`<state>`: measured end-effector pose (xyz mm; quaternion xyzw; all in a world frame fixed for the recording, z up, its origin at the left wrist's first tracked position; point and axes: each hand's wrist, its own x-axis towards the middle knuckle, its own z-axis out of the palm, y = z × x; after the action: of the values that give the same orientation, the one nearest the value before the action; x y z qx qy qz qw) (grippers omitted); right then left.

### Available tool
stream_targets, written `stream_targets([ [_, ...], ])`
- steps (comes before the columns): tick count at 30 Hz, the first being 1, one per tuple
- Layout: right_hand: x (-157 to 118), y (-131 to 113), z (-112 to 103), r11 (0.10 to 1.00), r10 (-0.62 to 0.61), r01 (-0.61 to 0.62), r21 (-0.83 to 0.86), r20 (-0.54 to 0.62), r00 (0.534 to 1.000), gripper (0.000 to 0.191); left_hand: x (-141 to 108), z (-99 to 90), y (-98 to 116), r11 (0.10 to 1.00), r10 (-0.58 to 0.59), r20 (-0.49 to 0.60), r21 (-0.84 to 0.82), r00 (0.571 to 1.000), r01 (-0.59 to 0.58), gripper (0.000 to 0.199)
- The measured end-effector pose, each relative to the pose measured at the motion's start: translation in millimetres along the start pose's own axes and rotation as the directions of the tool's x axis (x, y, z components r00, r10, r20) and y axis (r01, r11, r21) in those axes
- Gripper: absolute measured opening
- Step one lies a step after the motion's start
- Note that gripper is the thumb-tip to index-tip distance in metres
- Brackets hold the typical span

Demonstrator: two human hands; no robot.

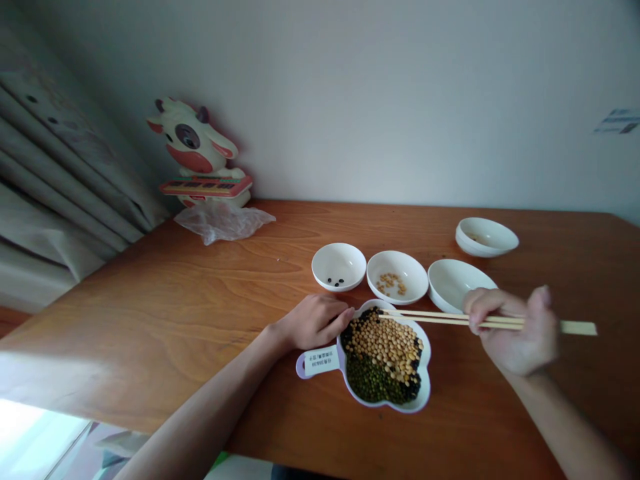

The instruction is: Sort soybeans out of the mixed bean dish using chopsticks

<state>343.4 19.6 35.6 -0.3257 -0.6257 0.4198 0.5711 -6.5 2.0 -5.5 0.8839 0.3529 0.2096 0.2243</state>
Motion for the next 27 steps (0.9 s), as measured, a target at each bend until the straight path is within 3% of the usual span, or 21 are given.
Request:
stream_targets([
  [5, 23, -18, 18, 1.0, -0.014, 0.014, -0.01, 0.006, 1.0, 0.075, 1, 0.7, -1, 1.0, 0.016, -0.007, 0.011, 1.0, -0.016, 0.048],
  [9, 50, -22, 41, 0.995, -0.091, 0.092, -0.026, 0.036, 0.995, 0.08, 1, -0.1, 0, 1.0, 0.02, -0.005, 0.006, 1.0, -0.02, 0.049],
  [14, 81, -27, 68, 0.971, -0.045, 0.102, -0.215, 0.256, 0.966, 0.08, 0, 0.5, 0, 1.0, 0.015, 0.001, 0.017, 1.0, -0.015, 0.048],
  [17, 90, -38, 76, 0.949, -0.053, 0.15, -0.278, 0.327, 0.943, 0.078, 0, 1.1, -1, 1.0, 0.002, 0.008, 0.021, 1.0, -0.002, 0.047],
  [20, 91, -51, 72, 0.923, -0.036, 0.172, -0.344, 0.367, 0.93, 0.075, 0, 0.4, -1, 1.0, -0.006, 0.008, 0.015, 1.0, 0.006, 0.048],
  [27, 84, -82, 41, 0.953, 0.08, 0.069, -0.294, 0.465, 0.882, 0.083, -1, -0.9, 0, 1.0, -0.007, 0.028, -0.004, 1.0, 0.008, 0.047],
])
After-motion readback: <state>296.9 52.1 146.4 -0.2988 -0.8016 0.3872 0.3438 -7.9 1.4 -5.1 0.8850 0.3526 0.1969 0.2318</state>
